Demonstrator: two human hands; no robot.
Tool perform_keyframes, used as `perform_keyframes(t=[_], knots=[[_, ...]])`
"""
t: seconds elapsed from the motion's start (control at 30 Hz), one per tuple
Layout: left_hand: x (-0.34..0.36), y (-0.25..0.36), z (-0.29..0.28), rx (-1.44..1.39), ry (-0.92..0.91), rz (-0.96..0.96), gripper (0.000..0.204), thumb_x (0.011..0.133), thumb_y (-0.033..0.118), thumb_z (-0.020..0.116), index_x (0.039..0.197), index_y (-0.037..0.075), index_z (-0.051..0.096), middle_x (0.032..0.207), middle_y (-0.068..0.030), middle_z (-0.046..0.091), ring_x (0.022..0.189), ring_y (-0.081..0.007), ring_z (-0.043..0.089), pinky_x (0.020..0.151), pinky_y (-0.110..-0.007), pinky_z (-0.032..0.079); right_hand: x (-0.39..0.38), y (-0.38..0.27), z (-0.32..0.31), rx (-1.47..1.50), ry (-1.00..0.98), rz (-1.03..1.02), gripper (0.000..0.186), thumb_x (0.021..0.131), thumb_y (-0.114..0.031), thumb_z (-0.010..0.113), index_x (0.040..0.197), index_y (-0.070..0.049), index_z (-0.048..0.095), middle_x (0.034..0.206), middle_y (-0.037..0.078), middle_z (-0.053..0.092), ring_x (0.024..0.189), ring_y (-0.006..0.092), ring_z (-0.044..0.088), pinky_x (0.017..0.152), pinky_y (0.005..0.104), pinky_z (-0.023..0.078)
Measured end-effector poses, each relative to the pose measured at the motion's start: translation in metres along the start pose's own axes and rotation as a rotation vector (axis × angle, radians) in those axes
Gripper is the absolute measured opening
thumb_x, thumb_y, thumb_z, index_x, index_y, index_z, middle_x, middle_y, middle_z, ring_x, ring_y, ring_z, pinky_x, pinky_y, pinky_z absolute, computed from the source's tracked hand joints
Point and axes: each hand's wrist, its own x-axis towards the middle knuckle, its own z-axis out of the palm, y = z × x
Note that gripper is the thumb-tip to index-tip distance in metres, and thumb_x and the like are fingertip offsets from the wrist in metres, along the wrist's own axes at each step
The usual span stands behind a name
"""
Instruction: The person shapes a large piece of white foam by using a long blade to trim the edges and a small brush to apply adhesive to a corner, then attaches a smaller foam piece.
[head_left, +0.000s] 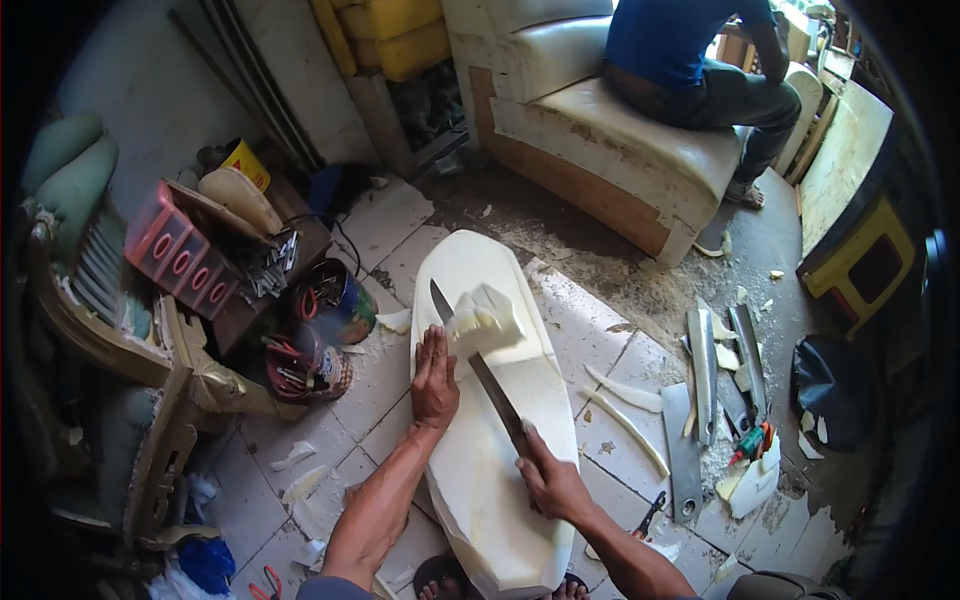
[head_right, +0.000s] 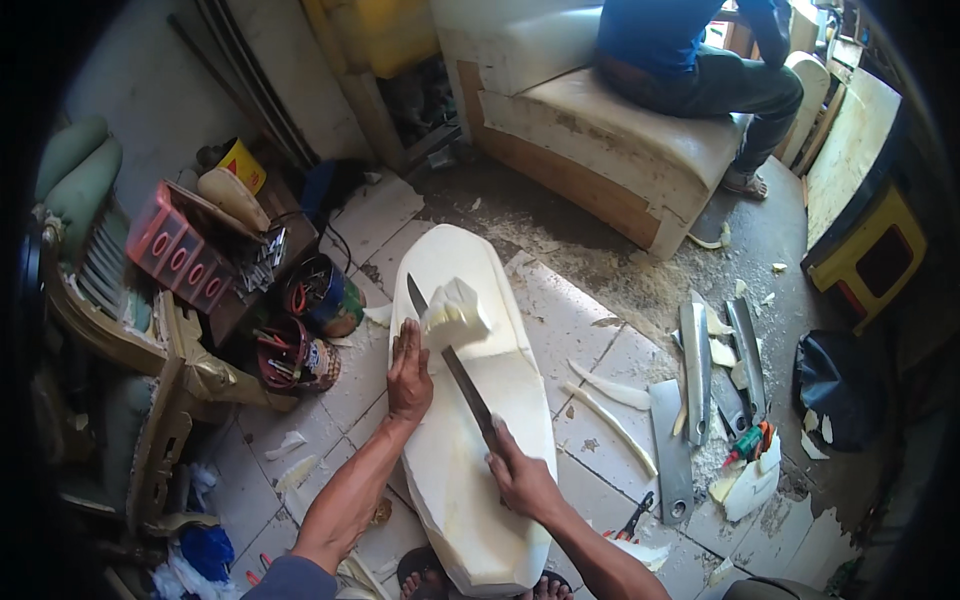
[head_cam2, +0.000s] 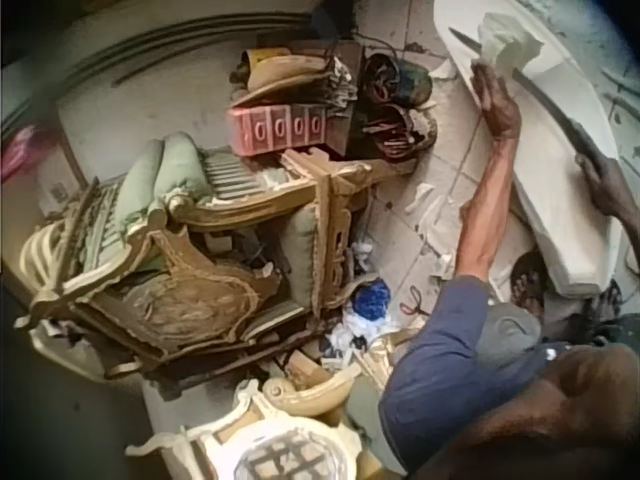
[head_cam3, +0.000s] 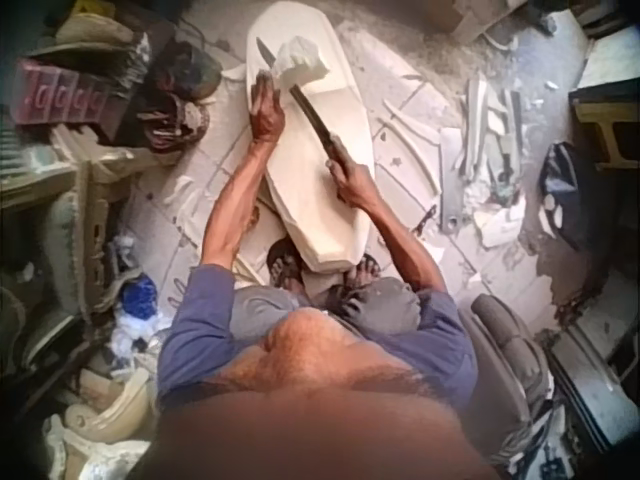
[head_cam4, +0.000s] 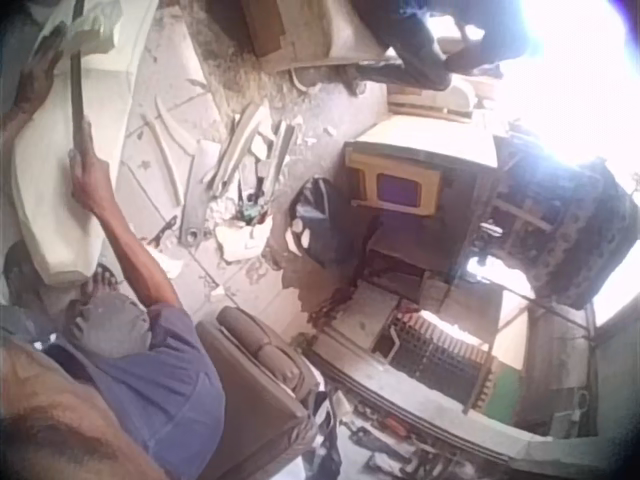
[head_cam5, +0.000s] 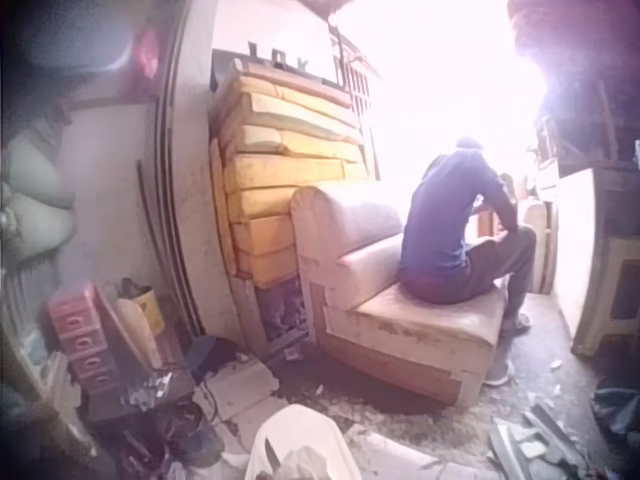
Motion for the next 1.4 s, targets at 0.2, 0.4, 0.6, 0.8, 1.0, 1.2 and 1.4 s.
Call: perform_keyframes(t=[0.2, 0.4, 0.6, 0.8, 1.0, 1.2, 1.4], knots=[[-0.017, -0.015, -0.013, 0.093, 0.043, -0.065, 0.043, 0.109, 0.022, 0.047, 0.146, 0.0, 0.052, 0.144, -0.0238, 0.056, 0.138, -0.0462, 0.048, 0.117, -0.055, 0.035, 0.049, -0.058, -0.008, 0.122, -0.231, 0.283, 0.064, 0.107, -0.035, 0.052, 0.163, -0.025, 0.024, 0.065, 0.009, 0.063, 0.052, 0.0188, 0.065, 0.049, 0.0354, 0.055], [-0.033, -0.003, -0.015, 0.107, 0.062, -0.239, 0.039, 0.106, 0.017, 0.053, 0.141, 0.002, 0.059, 0.136, -0.0192, 0.064, 0.136, -0.038, 0.053, 0.117, -0.056, 0.035, 0.024, -0.047, 0.002, 0.064, -0.18, 0.231, 0.063, 0.106, -0.031, 0.054, 0.162, -0.023, 0.027, 0.064, 0.011, 0.064, 0.051, 0.0212, 0.065, 0.054, 0.0383, 0.057], [-0.038, 0.004, -0.013, 0.114, 0.04, -0.206, 0.041, 0.105, 0.019, 0.055, 0.141, 0.0, 0.057, 0.137, -0.0198, 0.064, 0.137, -0.0379, 0.053, 0.116, -0.057, 0.036, 0.033, -0.033, -0.002, -0.054, -0.185, 0.193, 0.06, 0.106, -0.031, 0.052, 0.161, -0.021, 0.028, 0.065, 0.012, 0.065, 0.049, 0.0226, 0.064, 0.052, 0.0379, 0.056], [-0.034, -0.005, -0.018, 0.141, 0.058, -0.207, 0.042, 0.106, 0.018, 0.052, 0.144, 0.0, 0.055, 0.143, -0.0195, 0.06, 0.139, -0.0384, 0.051, 0.116, -0.056, 0.036, 0.006, -0.001, 0.023, -0.109, -0.03, -0.114, 0.064, 0.105, -0.032, 0.056, 0.161, -0.025, 0.028, 0.066, 0.014, 0.066, 0.053, 0.0236, 0.067, 0.053, 0.0392, 0.056], [-0.045, 0.002, -0.029, 0.064, 0.007, -0.227, 0.042, 0.104, 0.014, 0.053, 0.142, -0.003, 0.055, 0.144, -0.0218, 0.057, 0.141, -0.0406, 0.047, 0.117, -0.053, 0.037, 0.047, -0.073, 0.008, 0.024, -0.288, 0.301, 0.061, 0.107, -0.033, 0.051, 0.162, -0.028, 0.026, 0.067, 0.013, 0.065, 0.054, 0.0224, 0.067, 0.052, 0.0377, 0.056], [-0.055, 0.001, -0.038, 0.05, 0.014, -0.26, 0.043, 0.105, 0.014, 0.052, 0.145, -0.003, 0.052, 0.145, -0.0234, 0.056, 0.142, -0.0423, 0.045, 0.116, -0.046, 0.04, 0.012, -0.053, 0.024, 0.063, -0.236, 0.254, 0.062, 0.107, -0.033, 0.05, 0.163, -0.029, 0.025, 0.067, 0.012, 0.066, 0.05, 0.0221, 0.065, 0.051, 0.0374, 0.056], [-0.041, 0.015, -0.05, 0.073, -0.021, -0.252, 0.047, 0.104, 0.018, 0.054, 0.145, -0.005, 0.05, 0.146, -0.0271, 0.053, 0.143, -0.0438, 0.043, 0.117, -0.047, 0.038, 0.032, -0.073, 0.016, 0.072, -0.293, 0.318, 0.064, 0.106, -0.035, 0.052, 0.163, -0.029, 0.024, 0.065, 0.012, 0.067, 0.051, 0.0216, 0.066, 0.049, 0.0363, 0.057]])
